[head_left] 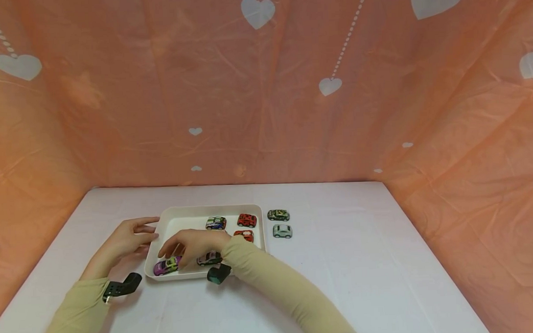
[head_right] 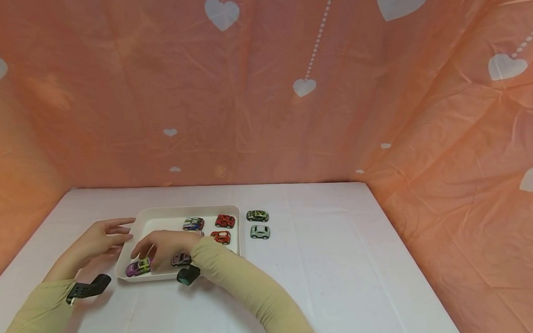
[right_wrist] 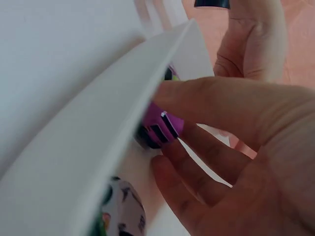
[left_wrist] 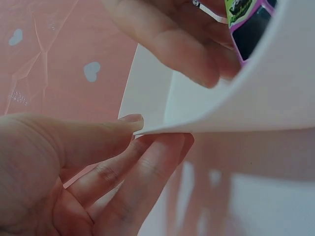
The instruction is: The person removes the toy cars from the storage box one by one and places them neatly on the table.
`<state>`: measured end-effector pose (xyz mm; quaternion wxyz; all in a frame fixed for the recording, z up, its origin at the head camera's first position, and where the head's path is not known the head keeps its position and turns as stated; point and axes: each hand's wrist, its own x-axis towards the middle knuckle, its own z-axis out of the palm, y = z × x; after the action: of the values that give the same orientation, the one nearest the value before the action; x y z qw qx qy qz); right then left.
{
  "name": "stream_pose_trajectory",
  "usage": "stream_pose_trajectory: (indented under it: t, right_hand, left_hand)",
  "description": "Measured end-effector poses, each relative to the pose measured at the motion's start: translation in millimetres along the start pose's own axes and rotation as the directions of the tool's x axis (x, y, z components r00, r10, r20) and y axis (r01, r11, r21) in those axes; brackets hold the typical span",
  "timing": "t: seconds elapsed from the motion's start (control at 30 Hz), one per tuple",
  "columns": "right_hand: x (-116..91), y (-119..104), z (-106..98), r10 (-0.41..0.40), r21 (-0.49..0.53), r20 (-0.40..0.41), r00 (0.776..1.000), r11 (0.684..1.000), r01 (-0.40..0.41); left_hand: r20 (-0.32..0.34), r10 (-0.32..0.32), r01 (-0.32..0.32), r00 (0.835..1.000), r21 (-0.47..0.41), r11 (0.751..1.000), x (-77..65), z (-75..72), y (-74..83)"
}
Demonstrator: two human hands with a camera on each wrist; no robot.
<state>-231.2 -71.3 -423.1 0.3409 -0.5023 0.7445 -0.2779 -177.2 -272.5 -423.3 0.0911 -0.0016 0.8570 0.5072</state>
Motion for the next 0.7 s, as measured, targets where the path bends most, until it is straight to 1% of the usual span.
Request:
stream_pose_trajectory:
  t: [0.13,0.3,0.4,0.53,0.7]
  right_hand:
    - [1.4,-2.7,1.7,0.012,-0.061,-0.008,1.0,0.998,-0.013]
    - [2.0,-6.6,2.5,0.035,-0.108,-0.023,0.999,0.993,-0.038]
    - [1.9,-7.6,2.6,0.036,-0.121,-0.03,0.999,0.992,-0.039]
    - [2.0,-6.1,3.9,0.042,-0.139,-0.044,0.998,0.989,-0.048]
    - [2.7,-3.8,6.3,0.036,-0.158,-0.059,0.998,0.986,-0.045]
  left_hand:
    - [0.004,0.013,-0.013,1.0,0.002,1.0,0.9,-0.9,-0.4]
    - [0.002,0.022,-0.022,1.0,0.011,1.0,0.8,-1.2,-0.1]
    - [-0.004,0.006,-0.006,1.0,0.015,1.0,0.4,-1.1,1.1]
    - [-0.003,-0.001,0.001,1.0,0.008,1.0,-0.4,-0.5,1.1]
    - [0.002,0.005,-0.005,1.0,-0.005,1.0,-1.8,-0.2,0.1]
